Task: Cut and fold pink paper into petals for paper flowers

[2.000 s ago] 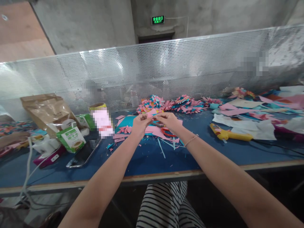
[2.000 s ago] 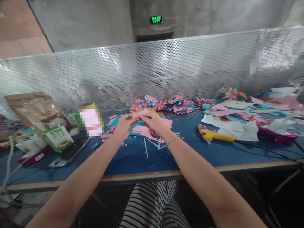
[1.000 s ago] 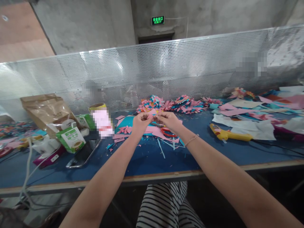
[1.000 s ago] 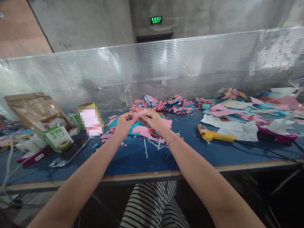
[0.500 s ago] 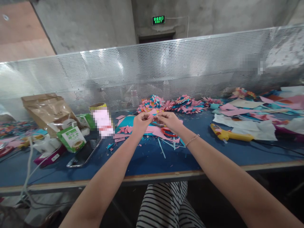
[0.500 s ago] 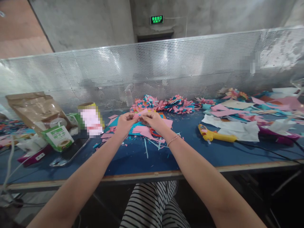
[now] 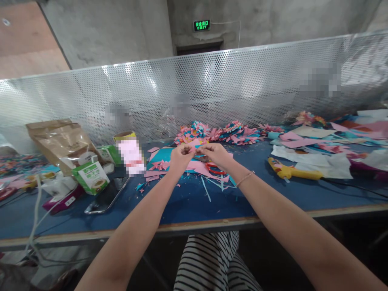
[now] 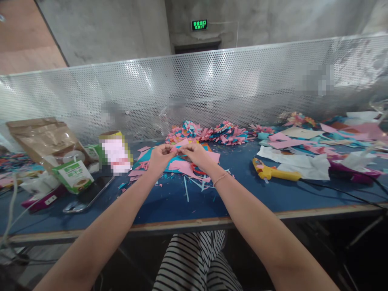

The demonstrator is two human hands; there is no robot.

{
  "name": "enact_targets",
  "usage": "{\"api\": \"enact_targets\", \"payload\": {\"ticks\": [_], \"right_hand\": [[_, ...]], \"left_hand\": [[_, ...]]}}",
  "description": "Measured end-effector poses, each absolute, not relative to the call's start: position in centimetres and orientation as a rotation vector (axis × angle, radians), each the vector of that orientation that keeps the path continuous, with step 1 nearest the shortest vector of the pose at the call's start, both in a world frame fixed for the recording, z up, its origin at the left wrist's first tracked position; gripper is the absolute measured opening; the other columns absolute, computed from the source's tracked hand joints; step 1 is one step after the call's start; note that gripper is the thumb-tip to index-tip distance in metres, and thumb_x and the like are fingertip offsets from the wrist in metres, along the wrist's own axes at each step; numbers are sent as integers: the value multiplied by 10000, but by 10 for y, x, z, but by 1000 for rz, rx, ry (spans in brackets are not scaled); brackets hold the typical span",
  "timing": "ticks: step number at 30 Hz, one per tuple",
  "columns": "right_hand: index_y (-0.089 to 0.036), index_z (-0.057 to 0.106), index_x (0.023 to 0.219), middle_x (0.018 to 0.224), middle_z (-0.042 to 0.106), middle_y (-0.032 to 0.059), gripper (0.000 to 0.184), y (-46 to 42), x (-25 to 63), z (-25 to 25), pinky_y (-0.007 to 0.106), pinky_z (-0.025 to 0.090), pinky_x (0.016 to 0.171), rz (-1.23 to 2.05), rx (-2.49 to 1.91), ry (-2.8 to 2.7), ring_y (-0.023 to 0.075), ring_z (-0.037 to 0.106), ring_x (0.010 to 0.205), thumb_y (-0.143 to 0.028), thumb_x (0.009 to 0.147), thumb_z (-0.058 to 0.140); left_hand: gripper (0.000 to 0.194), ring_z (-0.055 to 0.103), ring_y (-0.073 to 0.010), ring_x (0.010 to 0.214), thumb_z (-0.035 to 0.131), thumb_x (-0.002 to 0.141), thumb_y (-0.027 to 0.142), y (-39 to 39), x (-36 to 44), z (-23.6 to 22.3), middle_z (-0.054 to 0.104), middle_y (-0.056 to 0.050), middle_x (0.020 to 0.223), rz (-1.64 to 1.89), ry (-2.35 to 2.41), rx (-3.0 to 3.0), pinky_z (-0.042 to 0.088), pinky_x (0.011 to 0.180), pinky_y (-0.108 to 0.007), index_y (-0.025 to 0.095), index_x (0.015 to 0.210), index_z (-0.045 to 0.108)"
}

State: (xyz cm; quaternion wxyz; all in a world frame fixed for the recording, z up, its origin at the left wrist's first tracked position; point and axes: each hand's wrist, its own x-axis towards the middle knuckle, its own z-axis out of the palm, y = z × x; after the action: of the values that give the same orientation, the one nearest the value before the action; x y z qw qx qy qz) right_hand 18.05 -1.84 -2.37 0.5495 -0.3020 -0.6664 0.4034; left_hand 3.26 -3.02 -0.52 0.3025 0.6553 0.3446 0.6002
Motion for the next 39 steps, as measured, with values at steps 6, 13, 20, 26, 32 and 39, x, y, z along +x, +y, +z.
{"api": "enact_targets", "payload": {"ticks": [6,13,20,26,32,39], "right_hand": [[-177,606,698,816,656,41,206,-24,179,-18,300,500,693,1044,-676,-1550,165,616,787,-379,664,604],[-191,524,692,749,637,22,205,-30,177,-12,290,493,617,1145,-604,-1393,159,616,711,-383,662,592],[-180,517,675,654,577,-2,216,-23,179,-14,235,447,547,1068,-665,-1381,116,560,627,-390,665,570],[-181,515,675,639,521,-6,187,-16,181,-19,237,414,532,853,-763,-1534,110,510,603,-361,721,493],[-183,524,706,696,543,9,149,-11,183,-21,250,410,577,617,-840,-1631,126,510,659,-299,745,438],[-174,537,711,640,531,0,136,-28,178,-13,255,409,589,534,-792,-1734,118,487,618,-303,721,495]], "left_hand": [[117,550,-107,590,651,555,182,-27,32,-7,604,0,621,1544,830,1747,444,616,-249,155,656,599],[106,520,-97,582,623,593,196,-31,32,-3,578,-1,623,1521,835,1796,416,593,-231,145,674,575],[76,480,-75,583,590,602,177,-27,32,-6,525,32,609,1511,868,1728,398,588,-210,145,651,542],[186,509,-70,563,689,529,194,-29,32,-5,547,35,584,1401,768,1473,429,621,-230,135,656,566],[242,555,-87,556,752,459,183,-29,31,-7,598,0,584,1363,796,1248,448,646,-257,122,636,599],[158,584,-105,599,714,487,109,-26,32,-9,630,-24,594,1356,692,1132,452,745,-291,126,620,630]]}}
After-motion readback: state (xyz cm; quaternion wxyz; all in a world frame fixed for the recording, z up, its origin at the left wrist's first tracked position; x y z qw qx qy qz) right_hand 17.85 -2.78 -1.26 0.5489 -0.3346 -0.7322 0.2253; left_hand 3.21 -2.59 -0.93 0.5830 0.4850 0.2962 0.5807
